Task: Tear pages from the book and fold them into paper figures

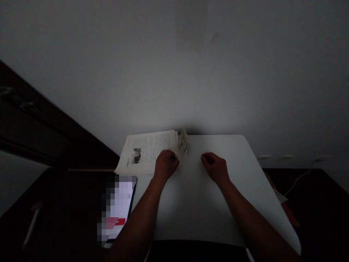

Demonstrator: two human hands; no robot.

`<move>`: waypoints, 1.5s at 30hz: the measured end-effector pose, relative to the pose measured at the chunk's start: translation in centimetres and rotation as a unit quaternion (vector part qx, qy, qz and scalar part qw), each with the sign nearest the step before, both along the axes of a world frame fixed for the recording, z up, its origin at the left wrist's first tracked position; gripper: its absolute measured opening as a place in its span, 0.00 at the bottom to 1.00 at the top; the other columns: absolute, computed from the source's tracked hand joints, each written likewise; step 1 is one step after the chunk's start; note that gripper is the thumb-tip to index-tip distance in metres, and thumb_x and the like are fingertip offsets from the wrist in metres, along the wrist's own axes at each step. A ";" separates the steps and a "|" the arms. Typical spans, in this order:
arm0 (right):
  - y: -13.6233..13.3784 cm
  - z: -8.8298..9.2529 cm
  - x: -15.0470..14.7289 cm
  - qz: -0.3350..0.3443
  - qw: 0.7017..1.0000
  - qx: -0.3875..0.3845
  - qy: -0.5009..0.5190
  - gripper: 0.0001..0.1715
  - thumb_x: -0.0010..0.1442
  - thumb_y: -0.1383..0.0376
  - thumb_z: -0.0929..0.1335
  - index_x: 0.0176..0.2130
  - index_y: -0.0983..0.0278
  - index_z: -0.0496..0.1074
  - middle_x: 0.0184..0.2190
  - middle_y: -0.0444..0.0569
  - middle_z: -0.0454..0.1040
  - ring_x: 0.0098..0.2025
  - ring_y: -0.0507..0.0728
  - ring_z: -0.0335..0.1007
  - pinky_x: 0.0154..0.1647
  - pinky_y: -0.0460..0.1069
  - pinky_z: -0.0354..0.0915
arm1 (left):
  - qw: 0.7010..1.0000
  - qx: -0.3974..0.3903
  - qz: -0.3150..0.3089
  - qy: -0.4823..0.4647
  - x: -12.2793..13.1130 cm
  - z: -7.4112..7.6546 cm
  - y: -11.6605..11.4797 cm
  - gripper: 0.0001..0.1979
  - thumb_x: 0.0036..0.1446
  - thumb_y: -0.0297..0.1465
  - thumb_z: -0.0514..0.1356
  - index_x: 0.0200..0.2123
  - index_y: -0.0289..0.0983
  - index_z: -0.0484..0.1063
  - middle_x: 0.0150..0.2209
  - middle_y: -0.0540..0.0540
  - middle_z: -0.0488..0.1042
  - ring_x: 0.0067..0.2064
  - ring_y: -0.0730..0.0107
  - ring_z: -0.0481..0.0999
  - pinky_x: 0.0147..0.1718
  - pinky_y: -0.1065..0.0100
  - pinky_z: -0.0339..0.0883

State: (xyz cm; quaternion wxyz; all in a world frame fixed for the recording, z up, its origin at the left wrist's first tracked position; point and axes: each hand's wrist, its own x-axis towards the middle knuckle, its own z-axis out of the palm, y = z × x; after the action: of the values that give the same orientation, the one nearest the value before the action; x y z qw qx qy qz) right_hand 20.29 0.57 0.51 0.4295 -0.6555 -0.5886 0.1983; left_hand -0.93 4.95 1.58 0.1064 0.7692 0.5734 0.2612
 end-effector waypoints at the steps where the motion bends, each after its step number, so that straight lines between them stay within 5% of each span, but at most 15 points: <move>1: 0.1 0.0 -0.1 0.001 1.000 0.002 0.002 0.11 0.54 0.59 0.66 0.34 0.62 0.75 0.29 0.49 0.78 0.30 0.57 0.75 0.35 0.52 0.69 | 1.000 0.002 -0.001 0.003 0.0 0.1 0.0 0.03 0.48 0.26 0.58 0.28 0.36 0.71 0.33 0.45 0.74 0.38 0.65 0.72 0.42 0.64 0.66; 45: 1.0 -0.4 0.3 0.023 1.000 -0.006 0.010 0.15 0.53 0.56 0.66 0.34 0.63 0.75 0.26 0.48 0.77 0.28 0.56 0.72 0.33 0.50 0.67 | 0.999 0.028 -0.016 -0.006 0.4 -0.4 0.5 0.02 0.48 0.26 0.59 0.26 0.35 0.72 0.30 0.45 0.73 0.36 0.66 0.71 0.39 0.64 0.67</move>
State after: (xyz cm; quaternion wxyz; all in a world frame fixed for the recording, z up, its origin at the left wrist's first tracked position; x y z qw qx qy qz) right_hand 20.63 1.53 0.09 0.4268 -0.6421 -0.5982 0.2184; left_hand -0.49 5.42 1.23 0.0921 0.7796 0.5525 0.2801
